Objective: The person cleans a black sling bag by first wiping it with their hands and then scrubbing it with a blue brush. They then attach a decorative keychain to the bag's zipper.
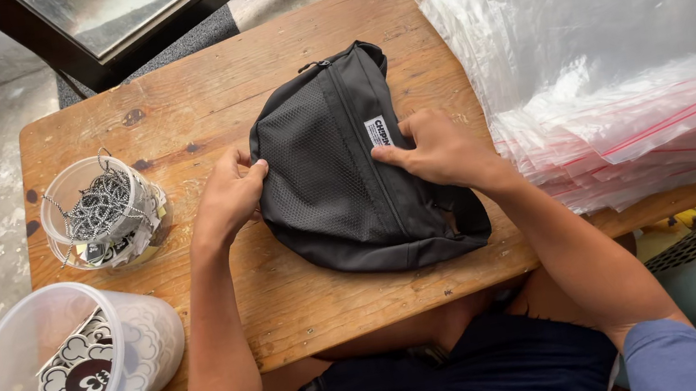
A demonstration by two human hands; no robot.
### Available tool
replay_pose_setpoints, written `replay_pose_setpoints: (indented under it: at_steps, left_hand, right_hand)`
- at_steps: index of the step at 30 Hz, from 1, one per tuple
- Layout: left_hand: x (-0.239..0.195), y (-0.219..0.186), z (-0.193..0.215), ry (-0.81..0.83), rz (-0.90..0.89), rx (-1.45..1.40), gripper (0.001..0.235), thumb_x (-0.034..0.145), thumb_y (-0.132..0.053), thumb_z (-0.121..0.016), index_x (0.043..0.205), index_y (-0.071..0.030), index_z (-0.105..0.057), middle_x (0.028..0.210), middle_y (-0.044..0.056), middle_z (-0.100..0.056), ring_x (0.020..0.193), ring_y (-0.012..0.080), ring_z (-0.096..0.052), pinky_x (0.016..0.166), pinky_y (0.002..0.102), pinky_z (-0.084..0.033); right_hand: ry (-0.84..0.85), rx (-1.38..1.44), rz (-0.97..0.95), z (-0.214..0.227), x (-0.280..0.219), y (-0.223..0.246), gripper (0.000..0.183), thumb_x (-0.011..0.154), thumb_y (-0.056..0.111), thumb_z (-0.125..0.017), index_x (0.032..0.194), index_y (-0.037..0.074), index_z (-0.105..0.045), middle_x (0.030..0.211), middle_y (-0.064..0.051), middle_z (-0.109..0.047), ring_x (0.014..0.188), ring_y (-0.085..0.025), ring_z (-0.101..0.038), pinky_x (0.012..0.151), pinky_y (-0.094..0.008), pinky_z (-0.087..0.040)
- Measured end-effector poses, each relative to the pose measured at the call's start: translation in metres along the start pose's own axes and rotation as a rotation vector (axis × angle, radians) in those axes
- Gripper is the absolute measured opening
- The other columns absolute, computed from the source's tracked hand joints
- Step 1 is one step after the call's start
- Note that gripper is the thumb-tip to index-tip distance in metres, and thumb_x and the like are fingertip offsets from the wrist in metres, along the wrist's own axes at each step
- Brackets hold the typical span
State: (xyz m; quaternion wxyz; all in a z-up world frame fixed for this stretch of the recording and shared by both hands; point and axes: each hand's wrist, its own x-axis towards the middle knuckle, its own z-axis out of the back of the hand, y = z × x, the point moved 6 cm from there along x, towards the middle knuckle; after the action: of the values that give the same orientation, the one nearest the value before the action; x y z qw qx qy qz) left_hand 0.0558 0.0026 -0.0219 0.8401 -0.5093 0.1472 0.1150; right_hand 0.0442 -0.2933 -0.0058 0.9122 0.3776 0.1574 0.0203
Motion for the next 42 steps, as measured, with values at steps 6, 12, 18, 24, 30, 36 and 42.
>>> replay_pose_setpoints:
  at_steps: [6, 12, 18, 24, 30, 36, 42]
  left_hand:
    - [-0.002, -0.002, -0.004, 0.018, 0.008, -0.018, 0.019, 0.097, -0.022, -0.056, 0.104, -0.005, -0.055, 0.062, 0.015, -0.063, 0.046, 0.0246, -0.067, 0.046, 0.039, -0.06]
    - [-0.016, -0.022, 0.009, -0.099, -0.031, 0.263, 0.028, 0.092, -0.029, -0.058, 0.108, -0.006, -0.055, 0.075, 0.018, -0.068, 0.067, 0.0329, -0.07, 0.063, 0.045, -0.057]
    - [-0.056, -0.073, -0.026, -0.511, -0.844, 0.57, 0.043, 0.086, -0.012, -0.065, 0.124, 0.005, -0.055, 0.115, 0.031, -0.055, 0.113, 0.0506, -0.053, 0.1, 0.056, -0.042]
    - [-0.036, -0.055, -0.094, -0.179, -0.935, 0.811, 0.058, 0.103, -0.023, -0.047, 0.159, -0.013, -0.036, 0.165, 0.02, -0.026, 0.15, 0.0446, -0.02, 0.117, 0.062, -0.019]
    - [-0.024, -0.04, -0.102, -0.09, -0.822, 0.918, 0.059, 0.107, -0.031, -0.036, 0.163, -0.018, -0.025, 0.169, 0.014, -0.019, 0.154, 0.0372, -0.014, 0.121, 0.058, -0.009]
    - [-0.007, -0.043, -0.104, -0.108, -0.794, 0.958, 0.06, 0.1, -0.04, -0.045, 0.157, -0.024, -0.036, 0.162, 0.011, -0.032, 0.15, 0.0355, -0.027, 0.118, 0.058, -0.02]
    - [-0.003, -0.097, -0.101, -0.223, -1.041, 0.824, 0.047, 0.101, -0.029, -0.048, 0.142, -0.007, -0.052, 0.155, 0.019, -0.039, 0.145, 0.0423, -0.03, 0.116, 0.055, -0.027]
  right_hand:
    - [0.114, 0.536, -0.023, -0.026, 0.024, -0.031, 0.032, 0.099, 0.027, -0.061, 0.08, 0.003, -0.071, 0.059, -0.009, -0.068, 0.052, -0.016, -0.068, 0.051, -0.027, -0.057]
    - [-0.189, 0.043, 0.088, -0.005, 0.009, -0.002, 0.034, 0.094, 0.043, -0.066, 0.106, 0.012, -0.063, 0.076, -0.013, -0.071, 0.08, -0.029, -0.073, 0.07, -0.043, -0.056]
    - [-0.7, -0.58, 0.543, 0.004, -0.046, 0.057, 0.06, 0.092, 0.042, -0.072, 0.135, 0.004, -0.054, 0.123, -0.022, -0.054, 0.115, -0.042, -0.054, 0.093, -0.049, -0.047]
    - [-0.312, -0.574, 0.581, -0.057, -0.025, 0.033, 0.077, 0.103, 0.055, -0.042, 0.155, 0.0, -0.031, 0.159, -0.032, -0.023, 0.147, -0.052, -0.018, 0.117, -0.059, -0.021]
    - [-0.179, -0.653, 0.462, -0.075, -0.016, 0.017, 0.087, 0.102, 0.061, -0.037, 0.162, 0.003, -0.013, 0.167, -0.028, -0.003, 0.153, -0.048, 0.002, 0.121, -0.06, -0.008]
    - [-0.183, -0.646, 0.458, -0.075, -0.015, 0.013, 0.09, 0.1, 0.063, -0.037, 0.162, 0.003, -0.013, 0.167, -0.027, -0.004, 0.153, -0.048, 0.0, 0.121, -0.061, -0.009]
    - [-0.243, -0.647, 0.481, -0.071, -0.017, 0.021, 0.092, 0.098, 0.066, -0.038, 0.16, 0.002, -0.016, 0.166, -0.026, -0.01, 0.153, -0.044, -0.003, 0.122, -0.059, -0.008]
